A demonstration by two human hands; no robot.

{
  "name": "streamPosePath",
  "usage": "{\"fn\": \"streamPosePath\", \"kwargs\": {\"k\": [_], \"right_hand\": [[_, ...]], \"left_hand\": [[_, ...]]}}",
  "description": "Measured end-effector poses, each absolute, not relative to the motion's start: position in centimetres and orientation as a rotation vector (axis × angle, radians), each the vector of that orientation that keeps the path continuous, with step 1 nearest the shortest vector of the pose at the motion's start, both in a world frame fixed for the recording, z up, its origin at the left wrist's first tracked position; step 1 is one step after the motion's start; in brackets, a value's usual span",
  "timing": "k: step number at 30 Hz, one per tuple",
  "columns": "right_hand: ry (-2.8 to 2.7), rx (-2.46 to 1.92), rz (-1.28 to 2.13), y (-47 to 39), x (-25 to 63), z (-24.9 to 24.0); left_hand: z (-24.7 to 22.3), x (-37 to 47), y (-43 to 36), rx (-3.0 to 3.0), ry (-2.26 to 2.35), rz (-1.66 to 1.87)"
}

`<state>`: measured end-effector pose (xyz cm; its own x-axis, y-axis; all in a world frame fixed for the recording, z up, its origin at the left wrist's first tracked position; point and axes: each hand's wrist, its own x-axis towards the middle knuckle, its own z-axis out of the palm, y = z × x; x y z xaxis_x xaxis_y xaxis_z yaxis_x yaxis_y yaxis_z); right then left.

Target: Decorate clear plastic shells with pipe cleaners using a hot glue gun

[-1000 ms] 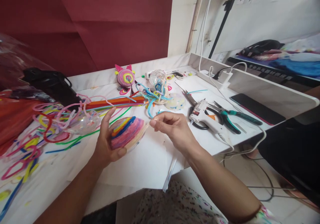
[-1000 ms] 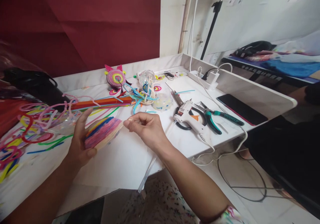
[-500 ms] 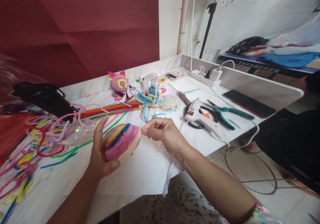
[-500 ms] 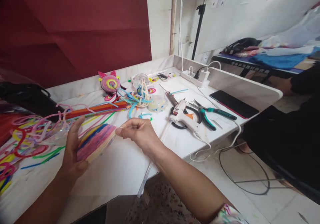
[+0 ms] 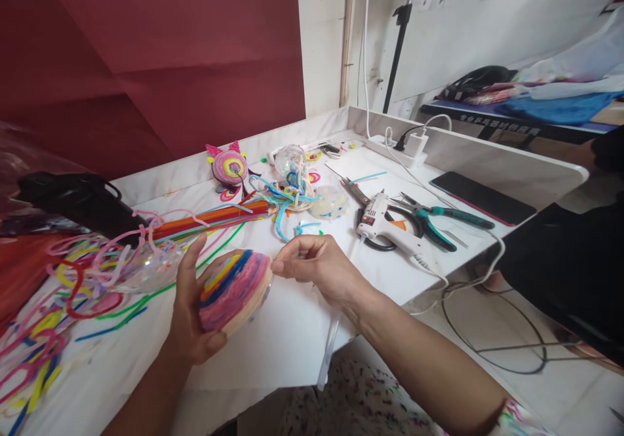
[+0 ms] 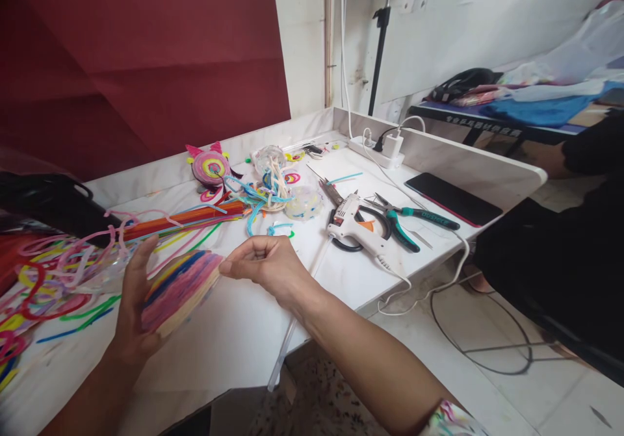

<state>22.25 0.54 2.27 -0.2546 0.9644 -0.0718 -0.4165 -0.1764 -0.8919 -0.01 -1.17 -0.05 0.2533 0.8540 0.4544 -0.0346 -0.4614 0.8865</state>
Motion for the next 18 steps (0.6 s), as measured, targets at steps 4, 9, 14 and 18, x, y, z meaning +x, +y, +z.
{"fn": "streamPosePath", "kwargs": {"k": [4, 9, 14, 18], "right_hand": [[-0.975, -0.864, 1.677, 0.5, 22.4, 2.2], [-0.977, -0.903, 1.734, 0.5, 22.5, 2.6], [-0.986, -0.871, 1.817, 0.7, 22.8, 2.7], [-1.008, -0.763, 1.946, 1.4, 23.0, 2.5]], "left_hand": [[-0.2, -0.2, -1.2, 1.681, 0.758, 1.327], [0.0, -0.1, -1.5, 1.657, 0.762, 1.313], [0.3, -0.2, -1.9, 1.636, 0.802, 1.302], [0.4, -0.2, -2.2, 1.625, 0.755, 1.259]]}}
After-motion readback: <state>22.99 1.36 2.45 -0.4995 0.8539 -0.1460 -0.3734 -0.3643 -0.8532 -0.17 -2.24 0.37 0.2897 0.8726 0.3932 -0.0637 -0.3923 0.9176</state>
